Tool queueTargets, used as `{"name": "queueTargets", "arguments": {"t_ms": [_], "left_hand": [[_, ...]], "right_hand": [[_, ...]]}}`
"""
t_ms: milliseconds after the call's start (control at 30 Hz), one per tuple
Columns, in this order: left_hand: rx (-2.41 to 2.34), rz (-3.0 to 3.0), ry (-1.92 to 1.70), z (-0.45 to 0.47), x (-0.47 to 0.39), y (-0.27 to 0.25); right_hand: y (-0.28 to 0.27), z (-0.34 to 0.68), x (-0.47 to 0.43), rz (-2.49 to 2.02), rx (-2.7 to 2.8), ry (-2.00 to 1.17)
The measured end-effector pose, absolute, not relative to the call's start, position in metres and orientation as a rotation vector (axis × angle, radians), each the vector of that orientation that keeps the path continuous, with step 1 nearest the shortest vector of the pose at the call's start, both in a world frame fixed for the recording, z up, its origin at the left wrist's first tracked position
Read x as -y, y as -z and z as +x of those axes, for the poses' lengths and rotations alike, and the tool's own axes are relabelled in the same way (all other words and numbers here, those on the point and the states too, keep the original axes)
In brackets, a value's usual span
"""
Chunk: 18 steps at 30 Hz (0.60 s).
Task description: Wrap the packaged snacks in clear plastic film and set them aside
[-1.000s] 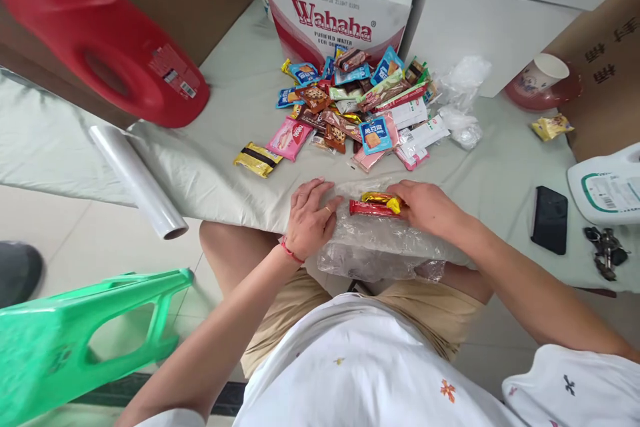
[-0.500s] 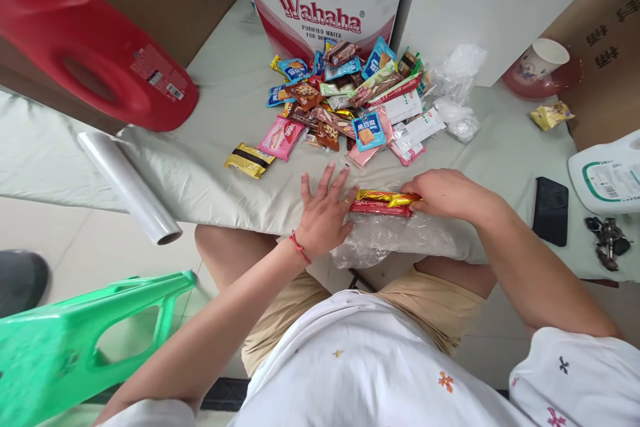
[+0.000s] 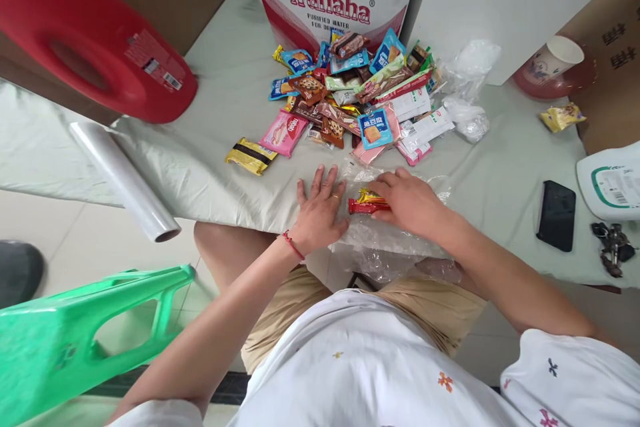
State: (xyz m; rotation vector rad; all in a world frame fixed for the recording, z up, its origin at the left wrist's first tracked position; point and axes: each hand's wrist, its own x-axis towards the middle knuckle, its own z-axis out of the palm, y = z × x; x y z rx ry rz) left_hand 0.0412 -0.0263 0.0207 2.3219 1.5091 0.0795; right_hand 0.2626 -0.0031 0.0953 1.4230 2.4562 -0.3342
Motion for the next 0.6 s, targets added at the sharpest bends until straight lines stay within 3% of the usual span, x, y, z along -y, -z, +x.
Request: {"name": "queueTargets", "arguments": {"t_ms": [233,367,600], "left_hand": [[-1.504,2.355,-0.115,0.041,0.030,-0.010],[-1.498,2.378,-0.118,0.042,0.031,-0.008],[-1.510,2.364,-0.119,0.042,0.032,-0.010]], "right_hand": [[-0.054,0.266,0.020,1.397,-2.760,0.407],[-0.050,0.275,0.021,1.459,-2.787,0.540],[-0.050,0.262,0.019,1.512,-2.814,0.486]]}}
